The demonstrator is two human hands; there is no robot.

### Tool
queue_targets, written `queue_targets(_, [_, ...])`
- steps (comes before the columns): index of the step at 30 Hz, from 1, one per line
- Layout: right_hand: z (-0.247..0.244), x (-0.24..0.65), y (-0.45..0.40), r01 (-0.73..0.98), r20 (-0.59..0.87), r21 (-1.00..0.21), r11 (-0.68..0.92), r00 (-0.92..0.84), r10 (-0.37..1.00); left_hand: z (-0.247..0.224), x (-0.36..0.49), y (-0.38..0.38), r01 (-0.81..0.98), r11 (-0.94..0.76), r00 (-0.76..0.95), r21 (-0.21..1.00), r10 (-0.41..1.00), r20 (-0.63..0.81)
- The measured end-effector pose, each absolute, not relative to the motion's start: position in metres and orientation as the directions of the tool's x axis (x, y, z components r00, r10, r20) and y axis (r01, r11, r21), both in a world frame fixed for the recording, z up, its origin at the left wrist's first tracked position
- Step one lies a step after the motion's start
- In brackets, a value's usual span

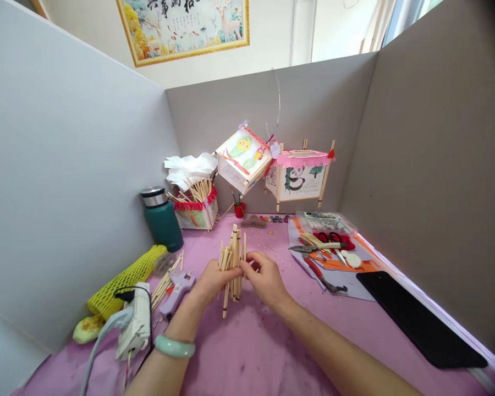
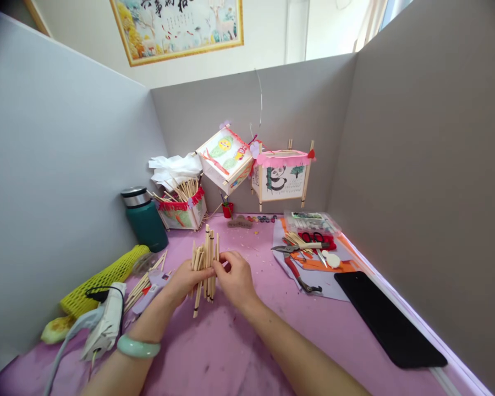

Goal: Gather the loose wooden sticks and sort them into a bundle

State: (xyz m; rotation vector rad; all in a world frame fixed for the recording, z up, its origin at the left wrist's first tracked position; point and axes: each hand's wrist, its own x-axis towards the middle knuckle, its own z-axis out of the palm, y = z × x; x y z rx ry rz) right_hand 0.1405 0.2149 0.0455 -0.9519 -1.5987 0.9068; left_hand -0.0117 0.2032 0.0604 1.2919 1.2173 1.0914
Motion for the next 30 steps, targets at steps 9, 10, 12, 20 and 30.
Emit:
queue_targets(9, [0.025, 0.145, 0.196, 0.115, 0.538, -0.814, 0.569, -0.221, 0.814, 0.050, -0.016, 0.188, 0.074, 0.004, 0.127, 0.997, 0.992, -0.014])
queue_targets(10, [0.026, 0.145, 0.195, 0.125, 0.552, -0.799, 0.589, -0.237, 0.799, 0.050, -0.017, 0.185, 0.073, 0.001, 0.136, 0.997, 0.991, -0.011])
queue_targets(12, [0.027, 0.143, 0.194, 0.143, 0.540, -0.801, 0.581, -0.248, 0.804, 0.050, -0.018, 0.182, 0.066, 0.006, 0.123, 0.998, 0.992, -0.014])
queue_targets(20, [0.024, 0.130, 0.204, 0.145, 0.357, -0.907, 0.395, -0.233, 0.905, 0.043, -0.017, 0.191, 0.104, 0.087, 0.042, 0.991, 0.995, -0.091])
queue_targets(30, [0.017, 0.124, 0.215, 0.211, 0.147, -0.958, 0.193, -0.214, 0.966, 0.040, -0.041, 0.213, 0.538, 0.270, -0.216, 0.799, 0.960, -0.179])
